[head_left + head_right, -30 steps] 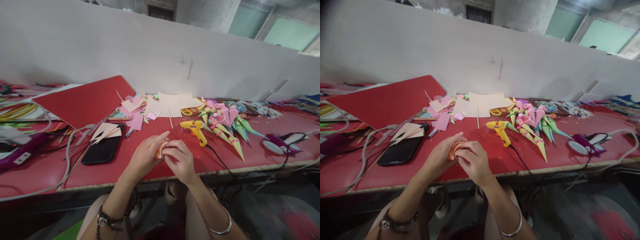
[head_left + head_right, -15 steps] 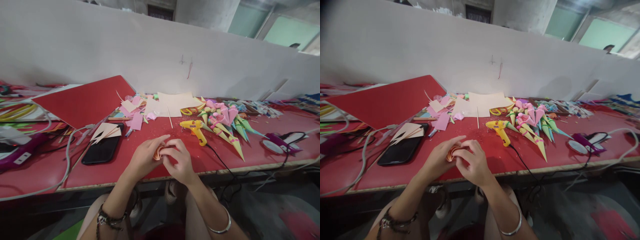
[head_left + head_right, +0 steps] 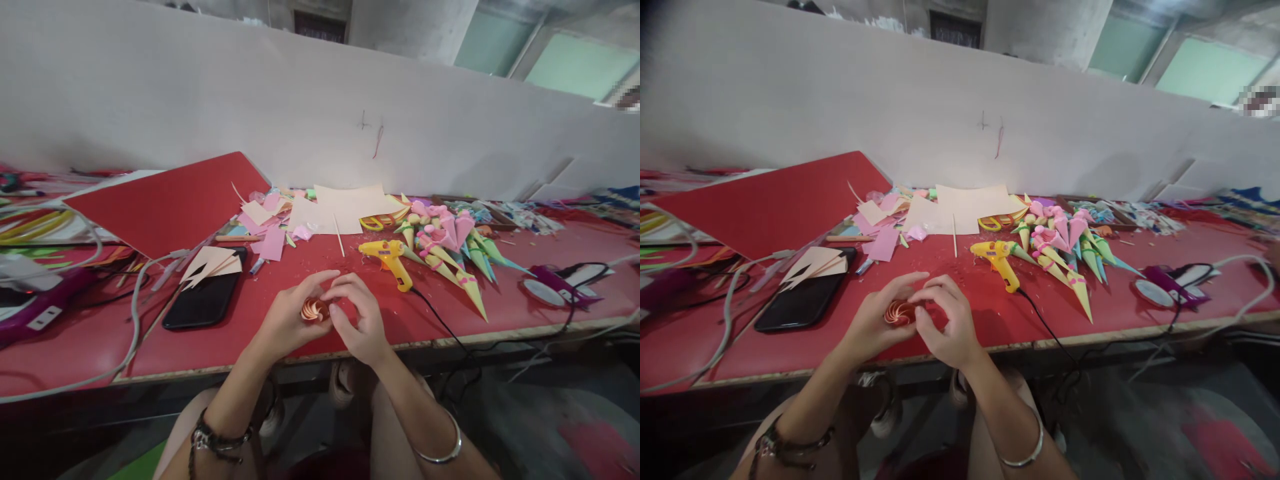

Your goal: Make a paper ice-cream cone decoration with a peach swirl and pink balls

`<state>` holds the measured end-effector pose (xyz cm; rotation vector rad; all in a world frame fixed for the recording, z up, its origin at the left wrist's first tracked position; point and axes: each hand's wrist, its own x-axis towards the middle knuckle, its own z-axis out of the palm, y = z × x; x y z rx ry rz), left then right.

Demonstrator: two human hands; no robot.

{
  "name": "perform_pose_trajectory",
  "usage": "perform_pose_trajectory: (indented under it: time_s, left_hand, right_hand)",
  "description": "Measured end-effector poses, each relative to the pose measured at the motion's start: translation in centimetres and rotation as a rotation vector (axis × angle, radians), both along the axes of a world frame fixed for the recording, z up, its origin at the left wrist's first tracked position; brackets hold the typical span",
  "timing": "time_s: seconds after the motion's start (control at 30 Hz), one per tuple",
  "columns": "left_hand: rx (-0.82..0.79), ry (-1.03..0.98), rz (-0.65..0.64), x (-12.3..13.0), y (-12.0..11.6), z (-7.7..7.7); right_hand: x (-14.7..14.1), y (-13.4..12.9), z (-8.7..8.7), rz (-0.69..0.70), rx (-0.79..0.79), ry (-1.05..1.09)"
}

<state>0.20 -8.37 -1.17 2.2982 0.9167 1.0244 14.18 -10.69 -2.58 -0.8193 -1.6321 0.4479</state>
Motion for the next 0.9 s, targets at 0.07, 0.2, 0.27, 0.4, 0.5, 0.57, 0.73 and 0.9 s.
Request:
perform_pose_trajectory:
  time_s: [0.07, 0.2, 0.27, 0.4, 0.5, 0.57, 0.73, 0.9]
  left_hand:
    - [-0.056, -0.053, -0.001, 0.1, -0.1, 0.1]
    - [-0.129, -0.093, 0.052, 0.2, 0.0, 0.1]
    - [-0.123, -0.087, 0.078, 0.3, 0.1, -0.1]
    - [-0.102, -0.077, 0.058, 0.4, 0.2, -0.3]
    - [-0.112, -0.111, 0.02, 0.6, 0.2, -0.3]
    - [-0.123, -0.154, 0.003, 0.8, 0.1, -0.4]
    - [-0.142, -0.259, -0.044, 1.2, 0.0, -0.7]
    - [-0.236, -0.431, -0.081, 1.4, 0.0, -0.9]
  right_hand:
    - [0.0, 0.0, 0.0, 0.021, -0.017, -0.014]
    - [-0.1, 0.0, -0.1, 0.076, -0.082, -0.09]
    - [-0.1, 0.1, -0.2, 0.079, -0.102, -0.108]
    - [-0.1, 0.3, -0.4, 0.042, -0.108, -0.114]
    - [-0.1, 0.3, -0.5, 0.024, -0.113, -0.107]
    - [-0.1, 0.3, -0.4, 0.016, -0.122, -0.095]
    - [0.0, 0.2, -0.3, 0.014, -0.145, -0.052]
    - [0.2, 0.3, -0.6, 0.044, -0.16, 0.025]
